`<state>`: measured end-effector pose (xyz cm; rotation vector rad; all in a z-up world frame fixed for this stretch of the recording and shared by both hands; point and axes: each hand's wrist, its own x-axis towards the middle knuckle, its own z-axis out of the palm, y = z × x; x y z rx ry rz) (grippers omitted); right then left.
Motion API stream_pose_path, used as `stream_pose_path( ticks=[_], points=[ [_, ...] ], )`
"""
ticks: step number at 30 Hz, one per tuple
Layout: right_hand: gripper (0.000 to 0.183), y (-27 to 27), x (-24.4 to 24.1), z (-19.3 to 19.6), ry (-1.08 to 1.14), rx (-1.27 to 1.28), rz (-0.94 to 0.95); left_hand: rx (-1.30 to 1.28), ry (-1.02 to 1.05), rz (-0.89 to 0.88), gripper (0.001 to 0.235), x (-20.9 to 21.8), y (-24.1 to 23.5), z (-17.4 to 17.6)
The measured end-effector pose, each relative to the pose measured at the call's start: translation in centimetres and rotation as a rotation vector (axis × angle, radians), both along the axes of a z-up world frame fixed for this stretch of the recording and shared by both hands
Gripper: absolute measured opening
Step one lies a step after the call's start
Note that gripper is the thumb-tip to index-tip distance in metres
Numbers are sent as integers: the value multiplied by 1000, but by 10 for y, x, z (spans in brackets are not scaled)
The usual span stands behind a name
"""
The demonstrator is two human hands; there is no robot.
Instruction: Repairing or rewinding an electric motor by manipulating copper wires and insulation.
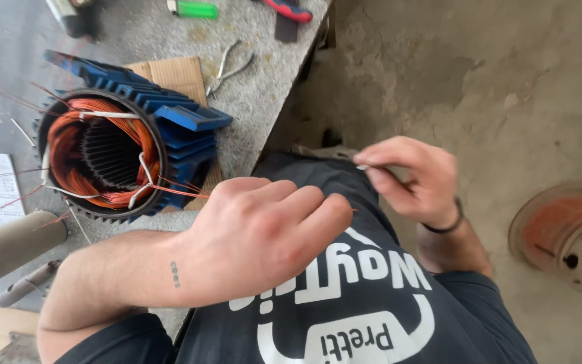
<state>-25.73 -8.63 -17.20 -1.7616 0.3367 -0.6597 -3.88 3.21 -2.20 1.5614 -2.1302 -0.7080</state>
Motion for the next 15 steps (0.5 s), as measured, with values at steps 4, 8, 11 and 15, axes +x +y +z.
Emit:
stream_pose_path(
  ticks=[4,8,11,15],
  points=[
    [18,21,-39,34,-3,-200,-217,-167,-242,-36,12,-13,-2,-11],
    [21,38,-41,30,48,-241,-205,-184,-199,-32,20,-15,-12,-25],
    [23,43,-46,19,105,-175,-163,-113,-185,-63,17,-5,2,-35],
    [26,34,-40,22,149,-230,-106,3,-110,-91,18,-6,-4,-41]
  ],
)
